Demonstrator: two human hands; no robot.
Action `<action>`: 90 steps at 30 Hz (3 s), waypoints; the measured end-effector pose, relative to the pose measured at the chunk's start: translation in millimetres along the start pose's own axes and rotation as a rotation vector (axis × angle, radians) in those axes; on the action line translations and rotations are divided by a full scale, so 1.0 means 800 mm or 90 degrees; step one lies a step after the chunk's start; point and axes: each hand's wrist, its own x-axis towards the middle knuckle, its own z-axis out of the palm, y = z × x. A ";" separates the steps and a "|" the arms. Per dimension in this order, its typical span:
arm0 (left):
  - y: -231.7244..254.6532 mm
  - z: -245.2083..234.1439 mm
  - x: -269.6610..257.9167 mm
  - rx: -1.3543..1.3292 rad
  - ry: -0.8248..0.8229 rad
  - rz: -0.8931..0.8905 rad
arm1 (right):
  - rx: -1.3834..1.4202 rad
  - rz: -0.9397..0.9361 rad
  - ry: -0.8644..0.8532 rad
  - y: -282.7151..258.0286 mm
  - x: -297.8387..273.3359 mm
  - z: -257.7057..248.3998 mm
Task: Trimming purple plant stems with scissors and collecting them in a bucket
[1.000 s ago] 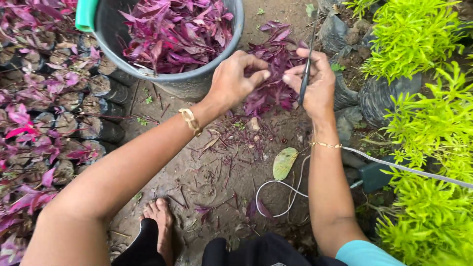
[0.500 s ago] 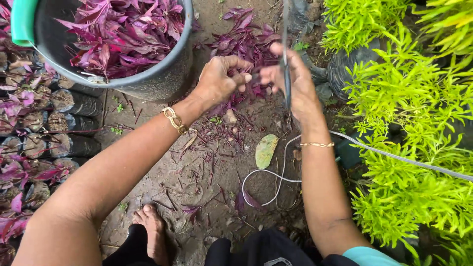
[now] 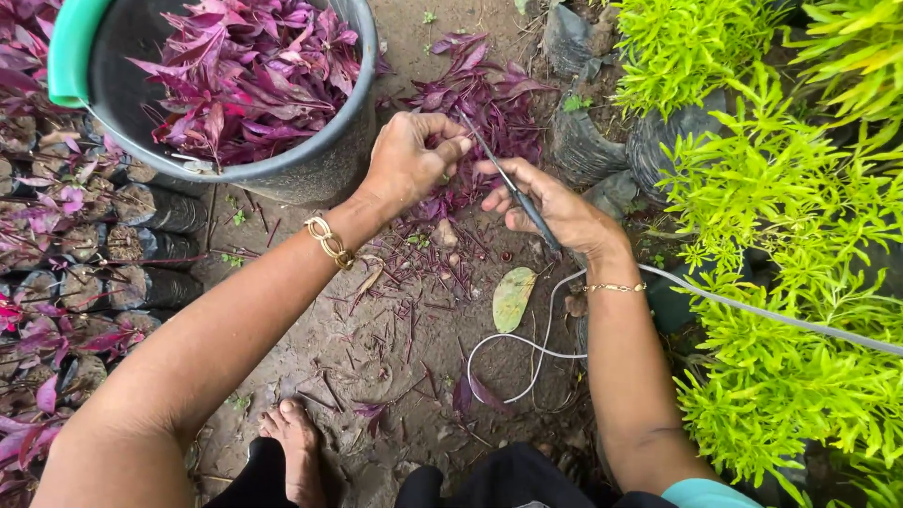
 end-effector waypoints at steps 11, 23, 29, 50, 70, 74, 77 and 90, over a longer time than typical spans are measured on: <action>0.003 -0.005 0.004 0.010 0.012 0.016 | 0.007 -0.029 0.100 0.030 0.018 -0.008; -0.108 0.013 -0.040 -0.075 -0.026 -0.274 | -0.491 0.003 0.423 0.203 0.125 -0.009; -0.108 -0.014 -0.078 0.118 -0.085 -0.176 | -0.305 0.116 0.415 0.201 0.139 -0.014; -0.065 -0.024 -0.065 0.040 -0.076 0.165 | 0.702 0.201 0.116 0.043 0.066 0.101; -0.040 -0.050 -0.057 -0.311 -0.173 -0.079 | 0.054 -0.035 -0.143 0.050 0.022 0.027; -0.043 -0.053 -0.054 -0.273 -0.154 -0.029 | 0.034 -0.024 -0.143 0.054 0.025 0.027; -0.040 -0.056 -0.054 -0.217 -0.154 -0.009 | 0.030 -0.017 -0.144 0.059 0.025 0.028; -0.044 -0.057 -0.054 -0.249 -0.144 -0.049 | 0.099 -0.014 -0.100 0.068 0.033 0.033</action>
